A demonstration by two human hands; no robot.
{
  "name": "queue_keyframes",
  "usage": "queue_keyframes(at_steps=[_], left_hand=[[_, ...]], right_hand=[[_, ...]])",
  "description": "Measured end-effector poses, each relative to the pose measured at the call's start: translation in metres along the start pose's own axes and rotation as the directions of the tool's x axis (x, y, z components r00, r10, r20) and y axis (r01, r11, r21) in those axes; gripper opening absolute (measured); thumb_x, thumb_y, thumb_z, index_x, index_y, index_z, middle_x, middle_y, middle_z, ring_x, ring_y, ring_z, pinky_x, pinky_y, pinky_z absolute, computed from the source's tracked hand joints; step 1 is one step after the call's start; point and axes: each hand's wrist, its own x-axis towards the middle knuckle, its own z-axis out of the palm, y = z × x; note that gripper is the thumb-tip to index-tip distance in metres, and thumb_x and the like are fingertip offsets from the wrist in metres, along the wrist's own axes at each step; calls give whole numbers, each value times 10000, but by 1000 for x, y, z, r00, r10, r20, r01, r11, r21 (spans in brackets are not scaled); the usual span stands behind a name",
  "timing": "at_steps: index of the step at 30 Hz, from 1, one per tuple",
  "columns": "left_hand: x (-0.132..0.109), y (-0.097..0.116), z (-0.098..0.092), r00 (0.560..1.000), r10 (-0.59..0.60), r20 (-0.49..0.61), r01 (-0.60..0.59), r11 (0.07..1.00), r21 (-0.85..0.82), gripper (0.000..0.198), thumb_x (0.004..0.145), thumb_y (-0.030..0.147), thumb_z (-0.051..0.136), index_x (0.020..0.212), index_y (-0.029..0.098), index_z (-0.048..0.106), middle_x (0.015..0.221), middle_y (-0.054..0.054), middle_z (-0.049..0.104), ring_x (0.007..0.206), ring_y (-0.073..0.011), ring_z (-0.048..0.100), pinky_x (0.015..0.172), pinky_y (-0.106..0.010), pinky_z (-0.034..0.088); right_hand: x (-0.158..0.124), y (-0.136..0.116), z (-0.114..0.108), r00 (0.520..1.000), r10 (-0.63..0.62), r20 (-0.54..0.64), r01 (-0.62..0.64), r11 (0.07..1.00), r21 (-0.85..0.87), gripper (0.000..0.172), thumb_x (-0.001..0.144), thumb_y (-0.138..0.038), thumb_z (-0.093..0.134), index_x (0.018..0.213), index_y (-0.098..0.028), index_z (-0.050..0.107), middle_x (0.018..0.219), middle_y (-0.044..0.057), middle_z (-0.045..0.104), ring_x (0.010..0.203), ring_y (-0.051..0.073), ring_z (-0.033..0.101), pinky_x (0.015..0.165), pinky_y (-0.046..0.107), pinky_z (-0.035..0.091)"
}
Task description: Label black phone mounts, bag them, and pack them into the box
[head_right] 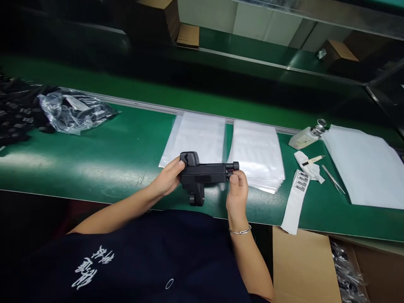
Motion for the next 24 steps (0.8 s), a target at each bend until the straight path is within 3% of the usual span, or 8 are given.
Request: queue_keyframes(at_steps=[4,8,13,17,19,21,24], left_hand=[[3,0,0,994,102,44,-104,992,67,597,751,603,721,1125,149,619,1123,-93,660,1107,-261,573,906,-316,440],[3,3,2,996,76,56,-81,993,84,577,796,617,666,1116,141,599,1109,-105,658,1059,-257,592,901,-335,449],[7,5,5,978,135,160,-158,977,141,636,773,622,686,1177,150,549,1140,-118,647,1118,-278,582,939,-358,452],[9,5,4,981,134,139,-156,975,160,626,801,642,640,1160,138,549,1141,-135,649,1115,-289,589,932,-373,461],[8,5,5,979,129,158,-154,976,157,630,791,630,661,1174,143,543,1146,-130,648,1111,-285,592,927,-369,464],[7,6,7,978,124,166,-148,979,140,649,755,617,707,1176,149,549,1133,-116,653,1094,-275,599,915,-355,467],[10,6,8,995,82,63,-84,996,24,609,717,602,748,1093,146,601,1043,-87,683,1007,-246,632,858,-320,482]], right_hand=[[5,4,-4,996,62,62,-64,998,28,361,860,-567,645,887,-209,686,876,11,670,897,187,611,919,332,442],[8,7,-9,985,122,122,-133,987,86,376,778,-531,754,975,-213,713,964,32,701,954,204,631,903,337,467],[11,10,-10,993,121,-8,-120,989,83,406,728,-584,777,857,-204,712,847,9,698,800,176,632,803,314,495],[13,9,-13,982,175,76,-181,979,92,411,722,-531,798,965,-209,718,959,28,698,885,187,634,837,322,493],[14,9,-14,979,194,68,-201,974,108,385,706,-500,815,936,-209,715,916,16,692,843,178,627,817,314,496],[15,11,-14,987,162,13,-162,983,90,364,734,-538,778,861,-204,703,858,9,680,819,180,620,818,327,497],[11,9,-10,996,91,9,-91,995,31,407,827,-617,646,869,-216,703,900,27,683,909,214,626,913,396,478]])
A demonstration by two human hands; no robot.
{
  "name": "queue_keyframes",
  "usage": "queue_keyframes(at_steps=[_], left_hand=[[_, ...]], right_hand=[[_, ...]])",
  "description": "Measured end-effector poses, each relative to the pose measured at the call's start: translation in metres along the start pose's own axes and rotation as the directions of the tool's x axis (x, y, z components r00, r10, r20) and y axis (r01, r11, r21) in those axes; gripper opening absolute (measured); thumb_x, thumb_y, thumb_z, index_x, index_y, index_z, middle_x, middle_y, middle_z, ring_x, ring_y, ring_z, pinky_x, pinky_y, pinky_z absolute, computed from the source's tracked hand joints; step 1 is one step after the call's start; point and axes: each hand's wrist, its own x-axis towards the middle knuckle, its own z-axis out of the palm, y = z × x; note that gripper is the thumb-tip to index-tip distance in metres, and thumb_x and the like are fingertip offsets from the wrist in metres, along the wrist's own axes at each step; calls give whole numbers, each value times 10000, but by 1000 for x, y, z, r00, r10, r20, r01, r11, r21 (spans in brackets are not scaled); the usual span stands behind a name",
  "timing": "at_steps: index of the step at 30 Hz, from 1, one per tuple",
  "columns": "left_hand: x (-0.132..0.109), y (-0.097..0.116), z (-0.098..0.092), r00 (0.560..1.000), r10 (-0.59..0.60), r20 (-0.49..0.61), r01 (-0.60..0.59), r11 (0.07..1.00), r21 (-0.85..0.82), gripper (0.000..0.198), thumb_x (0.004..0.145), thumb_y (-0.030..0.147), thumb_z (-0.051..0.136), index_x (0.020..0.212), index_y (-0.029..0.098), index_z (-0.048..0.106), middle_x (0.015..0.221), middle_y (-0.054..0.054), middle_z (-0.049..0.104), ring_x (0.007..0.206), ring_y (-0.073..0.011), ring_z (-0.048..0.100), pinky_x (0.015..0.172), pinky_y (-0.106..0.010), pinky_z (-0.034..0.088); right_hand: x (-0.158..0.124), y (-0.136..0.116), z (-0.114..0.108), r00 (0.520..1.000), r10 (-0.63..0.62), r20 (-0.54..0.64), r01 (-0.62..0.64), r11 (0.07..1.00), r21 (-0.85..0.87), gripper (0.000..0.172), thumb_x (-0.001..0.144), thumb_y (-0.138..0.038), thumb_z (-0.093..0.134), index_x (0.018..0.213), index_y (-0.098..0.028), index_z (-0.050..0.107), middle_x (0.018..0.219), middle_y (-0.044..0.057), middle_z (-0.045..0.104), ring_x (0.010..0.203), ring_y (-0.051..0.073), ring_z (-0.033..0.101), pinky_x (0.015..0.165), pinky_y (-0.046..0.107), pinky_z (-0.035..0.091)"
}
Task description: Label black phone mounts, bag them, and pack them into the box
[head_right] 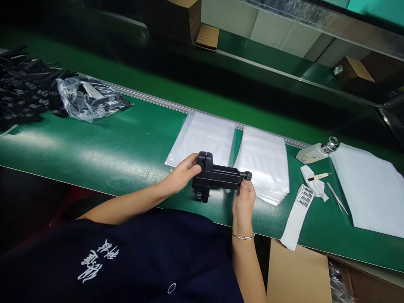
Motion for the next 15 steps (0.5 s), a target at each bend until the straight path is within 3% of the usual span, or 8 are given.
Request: queue_keyframes(at_steps=[2,4,5,7,9,10,13,15], left_hand=[[7,-1,-2,987,-98,-126,77,984,-162,532,733,591,734,991,137,633,921,-68,700,895,-219,657,790,-301,498],[17,-2,-6,941,-216,-259,121,933,-338,458,766,566,705,915,137,646,800,-44,697,781,-192,663,731,-288,509],[21,-2,-8,914,-265,-308,122,903,-413,425,783,549,688,898,141,652,761,-34,695,741,-182,662,717,-285,514],[28,-2,-11,871,-335,-360,108,844,-525,365,825,508,645,900,152,664,730,-18,700,701,-170,661,714,-285,524],[32,-1,-12,864,-367,-345,109,805,-583,340,857,483,607,914,154,676,734,-19,713,700,-174,668,728,-296,533],[33,0,-12,868,-370,-331,112,795,-596,341,864,479,596,919,153,681,740,-23,718,707,-180,672,735,-303,536],[32,1,-12,889,-351,-293,127,805,-579,375,868,497,585,962,150,689,768,-32,730,730,-196,679,747,-321,539],[31,0,-12,896,-346,-278,146,822,-551,403,862,520,589,994,152,685,776,-33,729,729,-198,676,742,-325,539]], right_hand=[[-9,-5,4,994,-78,78,83,994,-66,421,901,-619,538,986,-248,719,1030,47,677,1034,241,610,990,448,437],[-22,-10,8,951,-209,230,262,938,-229,412,939,-588,491,1123,-292,711,1175,64,641,1164,274,554,1055,498,382],[-29,-11,11,901,-283,329,388,865,-318,392,939,-568,506,1167,-317,703,1221,64,625,1208,290,525,1089,522,340],[-39,-12,15,758,-381,529,623,664,-413,345,924,-521,562,1208,-372,687,1257,47,622,1242,310,497,1152,554,226],[-46,-9,20,630,-428,648,759,517,-396,325,915,-466,600,1232,-430,660,1248,18,640,1221,307,514,1180,560,134],[-47,-8,22,592,-436,678,790,481,-381,340,913,-437,614,1252,-449,640,1247,8,645,1211,303,524,1184,558,115],[-49,-9,25,574,-425,700,794,496,-351,377,906,-389,642,1276,-452,620,1243,6,651,1200,298,545,1189,556,112],[-48,-16,26,664,-403,630,704,621,-345,397,908,-389,644,1301,-427,606,1287,19,626,1237,300,530,1185,557,162]])
